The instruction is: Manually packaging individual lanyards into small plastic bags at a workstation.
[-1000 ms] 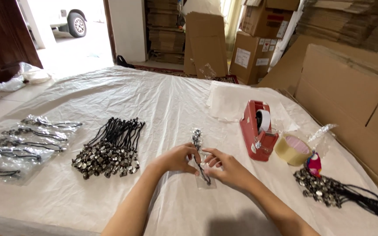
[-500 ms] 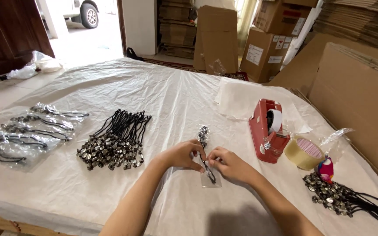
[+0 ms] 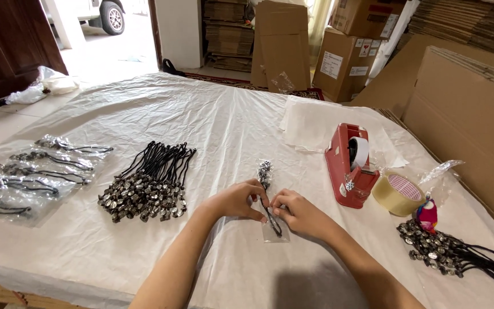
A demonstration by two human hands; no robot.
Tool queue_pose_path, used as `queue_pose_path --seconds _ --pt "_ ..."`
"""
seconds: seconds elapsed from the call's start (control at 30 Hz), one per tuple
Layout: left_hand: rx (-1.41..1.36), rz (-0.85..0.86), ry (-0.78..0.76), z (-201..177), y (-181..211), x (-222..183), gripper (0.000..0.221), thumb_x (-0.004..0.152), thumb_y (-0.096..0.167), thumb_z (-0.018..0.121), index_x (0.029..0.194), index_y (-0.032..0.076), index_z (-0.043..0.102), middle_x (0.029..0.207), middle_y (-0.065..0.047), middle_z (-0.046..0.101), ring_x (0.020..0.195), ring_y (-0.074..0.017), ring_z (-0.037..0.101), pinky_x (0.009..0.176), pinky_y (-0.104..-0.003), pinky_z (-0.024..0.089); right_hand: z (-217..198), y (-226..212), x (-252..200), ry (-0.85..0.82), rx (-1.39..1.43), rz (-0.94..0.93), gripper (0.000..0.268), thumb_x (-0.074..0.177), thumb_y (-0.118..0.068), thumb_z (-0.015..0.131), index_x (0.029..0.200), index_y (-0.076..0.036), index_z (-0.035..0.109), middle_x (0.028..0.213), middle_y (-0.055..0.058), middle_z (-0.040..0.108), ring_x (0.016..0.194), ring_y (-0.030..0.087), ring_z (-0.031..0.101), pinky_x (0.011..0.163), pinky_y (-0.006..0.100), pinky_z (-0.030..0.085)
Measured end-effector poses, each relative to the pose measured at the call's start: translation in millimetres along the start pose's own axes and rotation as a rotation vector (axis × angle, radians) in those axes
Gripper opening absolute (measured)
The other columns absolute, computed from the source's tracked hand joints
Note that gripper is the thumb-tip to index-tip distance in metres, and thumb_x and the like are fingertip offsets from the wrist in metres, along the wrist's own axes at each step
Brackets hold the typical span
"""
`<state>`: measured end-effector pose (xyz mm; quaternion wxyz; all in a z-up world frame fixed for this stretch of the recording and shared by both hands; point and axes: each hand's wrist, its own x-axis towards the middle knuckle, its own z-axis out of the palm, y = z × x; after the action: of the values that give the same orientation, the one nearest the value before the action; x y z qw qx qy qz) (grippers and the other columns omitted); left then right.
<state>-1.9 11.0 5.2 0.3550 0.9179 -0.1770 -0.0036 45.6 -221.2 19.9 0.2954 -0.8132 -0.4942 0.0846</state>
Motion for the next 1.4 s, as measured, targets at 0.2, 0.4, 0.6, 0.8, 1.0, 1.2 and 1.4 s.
queue_pose_path --seconds 0.2,0.4,0.6,0.8,1.0,1.2,1.4 --pt "0.001 0.002 0.009 1 0 0 0.052 0.062 0.047 0.089 0.102 0.016 0.074 0.12 -0.008 0.065 0.104 -0.0253 0.069 0.091 -0.039 0.055 9 6 5 0.033 -0.139 0.027 0.013 0.097 -0.018 0.064 0.087 -0.009 0.064 0.107 0.007 0.068 0.115 0.029 0.066 0.099 0.037 0.053" --pt "0.032 0.008 0.009 1 3 -2 0.049 0.065 0.047 0.086 0.102 0.018 0.073 0.121 -0.007 0.065 0.105 -0.0248 0.069 0.091 -0.039 0.053 3 -21 -2 0.031 -0.216 0.058 0.014 0.098 -0.017 0.061 0.088 -0.008 0.066 0.106 0.009 0.068 0.114 0.026 0.067 0.098 0.035 0.054" --pt "0.071 0.012 0.024 7 -7 1 0.048 0.065 0.049 0.085 0.102 0.02 0.072 0.123 -0.004 0.065 0.106 -0.0216 0.069 0.091 -0.039 0.051 5 -29 -10 0.051 -0.262 0.056 0.014 0.094 -0.021 0.066 0.086 -0.009 0.063 0.104 0.008 0.068 0.113 0.027 0.066 0.096 0.037 0.056" --pt "0.078 0.021 0.028 7 -5 0 0.05 0.066 0.048 0.084 0.104 0.018 0.072 0.123 -0.007 0.065 0.106 -0.0256 0.069 0.089 -0.042 0.049 23 7 0 0.147 -0.293 0.199 0.023 0.088 -0.04 0.076 0.092 -0.02 0.066 0.12 0.001 0.059 0.121 0.029 0.055 0.103 0.047 0.047" --pt "0.084 0.009 0.021 6 -5 0 0.051 0.065 0.052 0.084 0.105 0.022 0.072 0.123 -0.004 0.064 0.107 -0.0234 0.068 0.09 -0.041 0.048 27 27 5 0.159 -0.026 0.428 0.072 0.074 -0.048 0.087 0.134 -0.028 0.053 0.13 0.002 0.05 0.129 0.029 0.044 0.113 0.049 0.033" --pt "0.094 -0.008 0.017 4 0 -1 0.051 0.065 0.048 0.085 0.104 0.019 0.071 0.123 -0.005 0.064 0.107 -0.0238 0.069 0.09 -0.041 0.047 34 36 8 0.251 0.03 0.415 0.066 0.075 -0.052 0.085 0.132 -0.03 0.059 0.124 -0.003 0.055 0.119 0.021 0.048 0.11 0.045 0.033" --pt "0.077 0.012 0.037 5 -6 1 0.051 0.066 0.049 0.085 0.105 0.019 0.071 0.12 -0.006 0.065 0.106 -0.0249 0.069 0.09 -0.041 0.049 39 58 13 0.291 0.037 0.421 0.054 0.081 -0.05 0.08 0.128 -0.031 0.064 0.12 -0.006 0.062 0.116 0.021 0.054 0.108 0.047 0.037"
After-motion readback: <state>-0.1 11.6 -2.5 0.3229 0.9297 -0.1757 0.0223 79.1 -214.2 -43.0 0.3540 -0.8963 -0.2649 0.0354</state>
